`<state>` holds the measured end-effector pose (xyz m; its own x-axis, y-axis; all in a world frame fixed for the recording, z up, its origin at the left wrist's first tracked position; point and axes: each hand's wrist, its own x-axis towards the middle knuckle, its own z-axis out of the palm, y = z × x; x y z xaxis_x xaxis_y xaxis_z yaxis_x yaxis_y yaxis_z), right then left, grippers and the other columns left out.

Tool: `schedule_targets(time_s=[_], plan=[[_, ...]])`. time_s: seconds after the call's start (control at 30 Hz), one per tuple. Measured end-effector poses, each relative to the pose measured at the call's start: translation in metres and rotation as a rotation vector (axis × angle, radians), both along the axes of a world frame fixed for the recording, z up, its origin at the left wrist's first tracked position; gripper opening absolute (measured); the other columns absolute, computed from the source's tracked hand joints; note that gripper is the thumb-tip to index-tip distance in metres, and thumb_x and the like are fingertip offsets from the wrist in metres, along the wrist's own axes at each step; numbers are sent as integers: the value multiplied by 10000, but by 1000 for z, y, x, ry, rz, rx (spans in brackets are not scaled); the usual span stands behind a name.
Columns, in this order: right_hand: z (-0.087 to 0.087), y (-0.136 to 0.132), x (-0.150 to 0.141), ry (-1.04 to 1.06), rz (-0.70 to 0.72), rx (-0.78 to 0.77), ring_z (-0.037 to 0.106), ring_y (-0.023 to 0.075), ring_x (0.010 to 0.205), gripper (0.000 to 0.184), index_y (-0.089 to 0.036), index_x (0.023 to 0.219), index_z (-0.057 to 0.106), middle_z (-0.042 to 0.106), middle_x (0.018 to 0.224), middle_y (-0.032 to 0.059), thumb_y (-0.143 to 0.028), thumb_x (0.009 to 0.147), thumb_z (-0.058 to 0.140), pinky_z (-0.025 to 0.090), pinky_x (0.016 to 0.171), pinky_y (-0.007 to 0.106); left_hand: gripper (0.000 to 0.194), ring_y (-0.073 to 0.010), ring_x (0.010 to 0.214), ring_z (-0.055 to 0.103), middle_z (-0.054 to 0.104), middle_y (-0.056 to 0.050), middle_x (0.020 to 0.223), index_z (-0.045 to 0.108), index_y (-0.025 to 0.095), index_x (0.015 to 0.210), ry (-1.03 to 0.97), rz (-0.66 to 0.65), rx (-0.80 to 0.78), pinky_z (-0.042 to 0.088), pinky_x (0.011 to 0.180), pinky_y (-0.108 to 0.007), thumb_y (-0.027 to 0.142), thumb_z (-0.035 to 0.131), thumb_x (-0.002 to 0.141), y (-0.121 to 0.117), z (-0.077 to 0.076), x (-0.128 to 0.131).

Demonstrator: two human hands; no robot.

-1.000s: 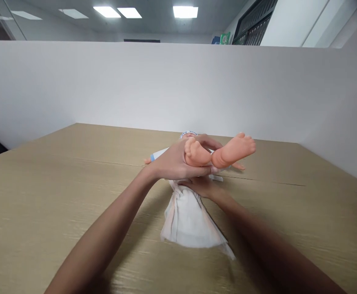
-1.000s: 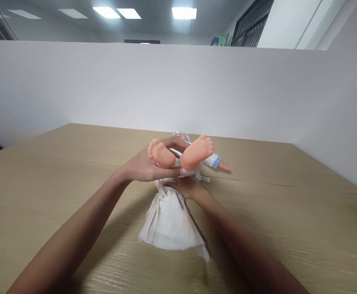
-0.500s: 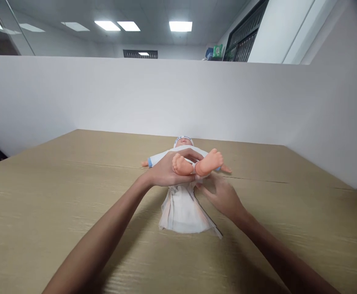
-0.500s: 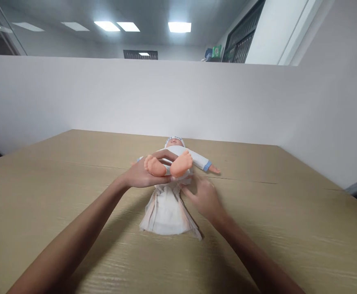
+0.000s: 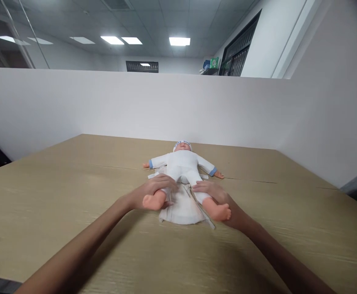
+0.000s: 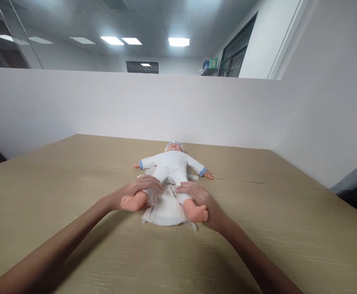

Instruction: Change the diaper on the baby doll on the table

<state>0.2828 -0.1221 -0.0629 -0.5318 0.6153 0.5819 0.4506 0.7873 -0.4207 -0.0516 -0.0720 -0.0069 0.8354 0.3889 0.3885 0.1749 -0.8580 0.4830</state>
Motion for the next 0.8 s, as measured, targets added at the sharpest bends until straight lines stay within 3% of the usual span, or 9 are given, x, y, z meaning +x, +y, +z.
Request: schedule_targets(time_s=[0.13,0.23,0.4,0.5,0.7,0.8], plan=[[-35,4,23,-213,-24,208,595,265,1481,400,-270,1412,693,698,1503,65,-217,1111,435,540,1207,445,573,-356,1543,499,632,-113,1568,615,272,1466,46,-75,45,376,1315,-572,361,776,923,7,-34,-29],[-50,6,28,-333,-42,278,575,253,1506,362,-288,1419,684,700,1507,64,-254,1150,445,577,1158,425,749,-346,1612,412,553,-92,1659,531,284,1569,136,-71,87,379,1333,-548,315,814,877,8,-46,-37],[-55,4,26,-336,-49,235,537,249,1539,364,-300,1436,676,672,1546,64,-212,1133,495,525,1230,438,777,-278,1656,347,493,-39,1713,480,315,1625,257,-13,130,387,1341,-514,104,687,907,1,-45,-36],[-54,1,27,-290,-2,112,483,237,1579,407,-293,1489,640,616,1608,61,-189,1120,506,496,1265,419,807,-262,1651,361,499,-28,1709,480,336,1635,257,21,107,378,1348,-517,55,665,902,-3,-44,-34],[-47,-3,35,-118,58,-202,476,221,1582,446,-363,1489,640,625,1598,20,-186,1141,424,512,1264,443,701,-258,1646,374,486,5,1717,527,392,1603,301,67,-23,427,1320,-510,99,624,974,-13,-33,-33],[-33,-11,29,-85,-6,-287,529,243,1545,440,-364,1470,653,658,1556,25,-217,1146,394,541,1244,484,536,-257,1616,429,560,2,1660,557,393,1567,276,139,-82,413,1324,-504,182,532,1075,-19,-25,-26]])
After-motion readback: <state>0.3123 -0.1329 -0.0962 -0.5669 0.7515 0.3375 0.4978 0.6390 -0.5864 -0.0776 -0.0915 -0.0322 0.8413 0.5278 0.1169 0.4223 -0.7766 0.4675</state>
